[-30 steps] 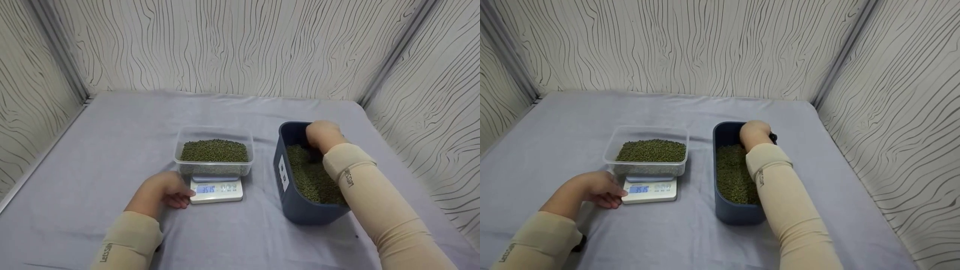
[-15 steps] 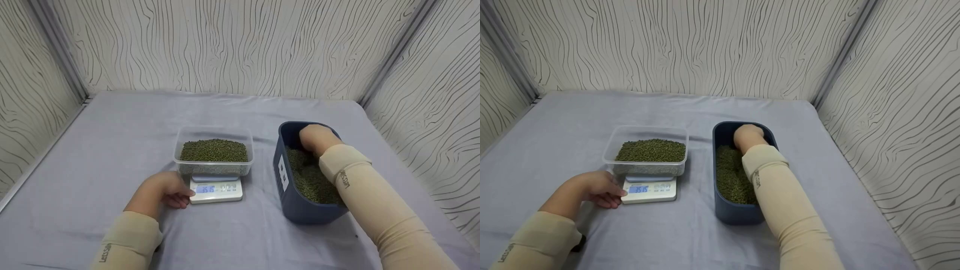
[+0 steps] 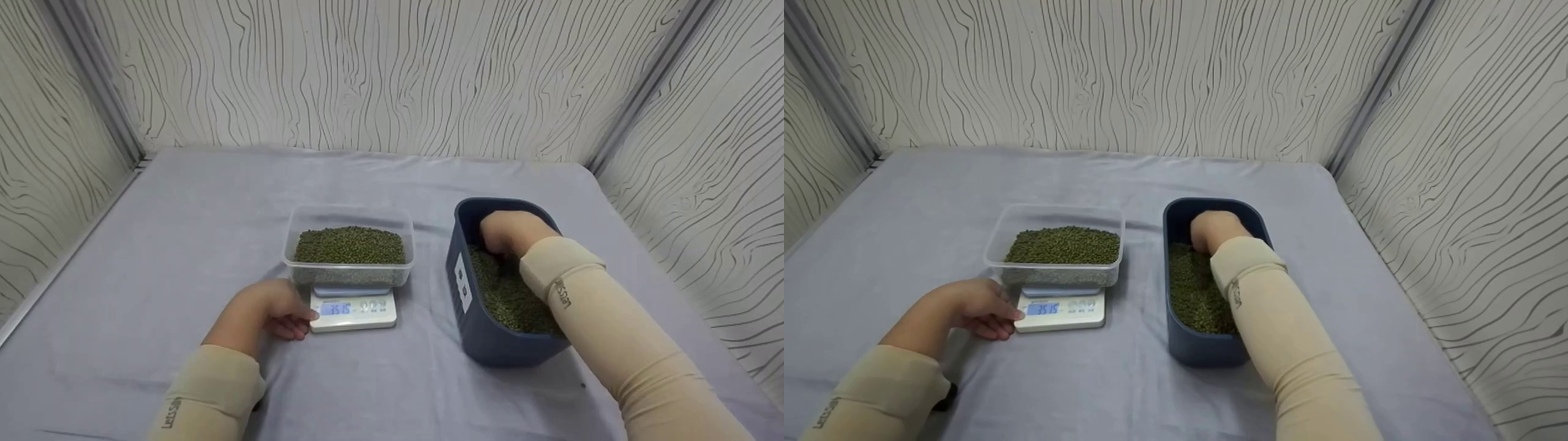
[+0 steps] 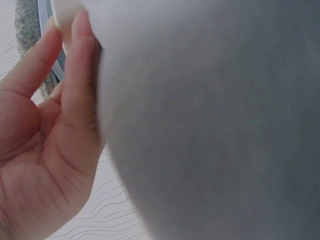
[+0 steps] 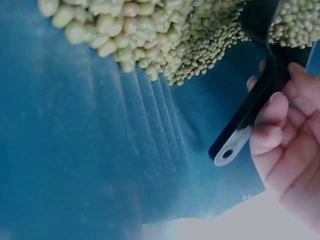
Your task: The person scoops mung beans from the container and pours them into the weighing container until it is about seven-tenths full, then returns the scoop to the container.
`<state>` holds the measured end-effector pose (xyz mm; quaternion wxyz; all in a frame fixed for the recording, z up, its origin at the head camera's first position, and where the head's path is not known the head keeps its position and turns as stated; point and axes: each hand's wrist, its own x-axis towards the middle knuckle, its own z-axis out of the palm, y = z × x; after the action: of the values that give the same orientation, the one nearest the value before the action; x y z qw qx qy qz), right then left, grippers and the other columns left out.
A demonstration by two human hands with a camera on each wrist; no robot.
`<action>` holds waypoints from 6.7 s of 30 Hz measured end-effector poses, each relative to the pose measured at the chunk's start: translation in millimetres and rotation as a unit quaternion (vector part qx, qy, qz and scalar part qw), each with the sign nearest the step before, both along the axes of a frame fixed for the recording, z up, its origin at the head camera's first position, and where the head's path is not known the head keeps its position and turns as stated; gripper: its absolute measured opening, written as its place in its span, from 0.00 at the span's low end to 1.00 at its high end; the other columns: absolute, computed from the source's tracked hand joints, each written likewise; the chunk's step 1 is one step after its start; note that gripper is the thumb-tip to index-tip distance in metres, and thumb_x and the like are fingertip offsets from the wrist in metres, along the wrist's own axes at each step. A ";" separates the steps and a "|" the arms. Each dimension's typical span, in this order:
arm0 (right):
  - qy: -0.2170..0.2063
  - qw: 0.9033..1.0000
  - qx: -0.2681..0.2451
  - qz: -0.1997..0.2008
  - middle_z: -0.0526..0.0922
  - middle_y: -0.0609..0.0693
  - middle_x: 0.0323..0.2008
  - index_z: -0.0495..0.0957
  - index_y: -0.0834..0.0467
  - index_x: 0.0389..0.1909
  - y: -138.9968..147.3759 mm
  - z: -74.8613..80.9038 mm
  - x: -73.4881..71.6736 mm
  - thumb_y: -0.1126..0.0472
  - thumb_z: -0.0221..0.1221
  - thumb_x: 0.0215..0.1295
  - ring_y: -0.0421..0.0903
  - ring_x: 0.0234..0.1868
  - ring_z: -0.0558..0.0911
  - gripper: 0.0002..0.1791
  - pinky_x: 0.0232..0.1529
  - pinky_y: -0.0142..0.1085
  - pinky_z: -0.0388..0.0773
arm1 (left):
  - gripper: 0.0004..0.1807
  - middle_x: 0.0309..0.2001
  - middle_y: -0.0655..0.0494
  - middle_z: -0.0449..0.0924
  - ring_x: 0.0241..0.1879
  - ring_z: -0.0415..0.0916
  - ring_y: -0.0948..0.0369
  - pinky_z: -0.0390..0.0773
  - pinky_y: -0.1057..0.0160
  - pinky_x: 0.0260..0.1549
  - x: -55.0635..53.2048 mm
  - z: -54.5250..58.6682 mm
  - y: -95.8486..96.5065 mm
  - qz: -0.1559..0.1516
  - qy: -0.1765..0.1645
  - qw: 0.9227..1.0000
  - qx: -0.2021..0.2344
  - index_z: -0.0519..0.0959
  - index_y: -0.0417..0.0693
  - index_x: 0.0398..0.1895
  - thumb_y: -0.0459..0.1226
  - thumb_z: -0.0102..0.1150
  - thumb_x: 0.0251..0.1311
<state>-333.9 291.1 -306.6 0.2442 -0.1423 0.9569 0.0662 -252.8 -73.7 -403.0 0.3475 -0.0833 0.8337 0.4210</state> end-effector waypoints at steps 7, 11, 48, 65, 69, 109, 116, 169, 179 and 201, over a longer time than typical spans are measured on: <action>0.000 1.000 -0.010 0.024 0.65 0.46 0.13 0.62 0.50 0.09 1.8 -0.3 -0.9 0.69 0.48 0.49 0.45 0.15 0.65 0.15 0.16 0.34 0.63 | 0.10 0.20 0.52 0.78 0.19 0.77 0.64 0.80 0.67 0.24 1.0 0.8 0.3 0.004 0.000 1.000 0.001 0.79 0.38 0.23 0.37 0.62 0.55; -0.026 0.999 -0.022 0.019 0.63 0.45 0.12 0.61 0.50 0.09 3.8 0.3 -1.3 0.70 0.46 0.49 0.44 0.13 0.62 0.16 0.14 0.33 0.59 | 0.10 0.21 0.52 0.79 0.20 0.77 0.64 0.80 0.67 0.24 1.6 1.4 0.1 0.002 0.001 1.000 0.003 0.79 0.38 0.23 0.37 0.62 0.55; -0.187 0.971 -0.137 -0.061 0.63 0.44 0.10 0.57 0.49 0.09 30.0 29.8 3.5 0.71 0.49 0.50 0.39 0.14 0.64 0.19 0.16 0.28 0.58 | 0.10 0.20 0.53 0.78 0.19 0.77 0.64 0.80 0.67 0.24 3.7 1.5 -0.8 0.004 0.005 1.000 0.012 0.79 0.37 0.25 0.36 0.62 0.54; -0.175 0.970 -0.154 -0.069 0.61 0.43 0.09 0.57 0.49 0.08 35.3 42.8 4.6 0.72 0.47 0.48 0.38 0.12 0.62 0.19 0.15 0.27 0.57 | 0.10 0.20 0.53 0.78 0.20 0.77 0.64 0.80 0.67 0.24 3.0 0.7 0.3 0.001 0.006 1.000 0.013 0.79 0.37 0.24 0.37 0.62 0.55; -0.175 0.971 -0.154 -0.061 0.62 0.43 0.10 0.58 0.49 0.08 36.6 44.6 4.7 0.72 0.47 0.49 0.38 0.12 0.62 0.19 0.15 0.27 0.58 | 0.10 0.20 0.53 0.78 0.19 0.77 0.64 0.79 0.67 0.23 2.8 0.3 0.2 0.001 0.005 1.000 0.013 0.79 0.37 0.24 0.37 0.62 0.55; -0.199 0.930 -0.252 -0.182 0.60 0.44 0.12 0.58 0.51 0.12 62.4 63.7 7.7 0.67 0.46 0.61 0.37 0.15 0.61 0.19 0.19 0.28 0.63 | 0.09 0.20 0.52 0.78 0.20 0.78 0.64 0.80 0.67 0.25 0.4 -0.2 0.5 0.006 -0.003 1.000 0.001 0.79 0.37 0.24 0.36 0.62 0.54; -0.208 0.919 -0.268 -0.200 0.59 0.43 0.12 0.59 0.51 0.11 70.9 65.2 8.6 0.66 0.45 0.63 0.38 0.15 0.60 0.20 0.19 0.29 0.62 | 0.10 0.20 0.52 0.78 0.20 0.77 0.64 0.80 0.67 0.25 0.5 0.3 1.4 0.001 0.001 1.000 0.004 0.78 0.37 0.24 0.36 0.61 0.55; -0.184 0.929 -0.265 -0.182 0.62 0.43 0.13 0.65 0.55 0.18 -46.3 81.8 -9.1 0.63 0.48 0.64 0.37 0.15 0.61 0.14 0.18 0.27 0.61 | 0.09 0.20 0.52 0.78 0.18 0.77 0.64 0.80 0.67 0.23 3.6 2.0 14.0 0.013 0.005 1.000 0.014 0.79 0.37 0.23 0.35 0.62 0.54; -0.146 0.956 -0.206 -0.149 0.63 0.43 0.12 0.69 0.56 0.18 -80.9 74.0 -5.4 0.61 0.50 0.63 0.38 0.13 0.62 0.13 0.15 0.28 0.60 | 0.09 0.20 0.51 0.78 0.18 0.77 0.64 0.80 0.67 0.23 4.1 2.1 16.0 0.006 0.005 1.000 0.007 0.79 0.37 0.23 0.35 0.63 0.54; 0.028 0.998 -0.049 0.011 0.77 0.45 0.12 0.80 0.57 0.25 -144.4 65.5 15.1 0.53 0.50 0.67 0.44 0.16 0.74 0.17 0.33 0.36 0.74 | 0.10 0.19 0.53 0.78 0.18 0.76 0.64 0.79 0.67 0.23 3.8 2.2 16.4 0.006 0.000 1.000 0.009 0.79 0.37 0.23 0.36 0.62 0.54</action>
<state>-318.8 146.7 -241.1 0.2089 -0.1627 0.9640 0.0256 -249.0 -57.3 -400.7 0.3459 -0.0848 0.8293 0.4306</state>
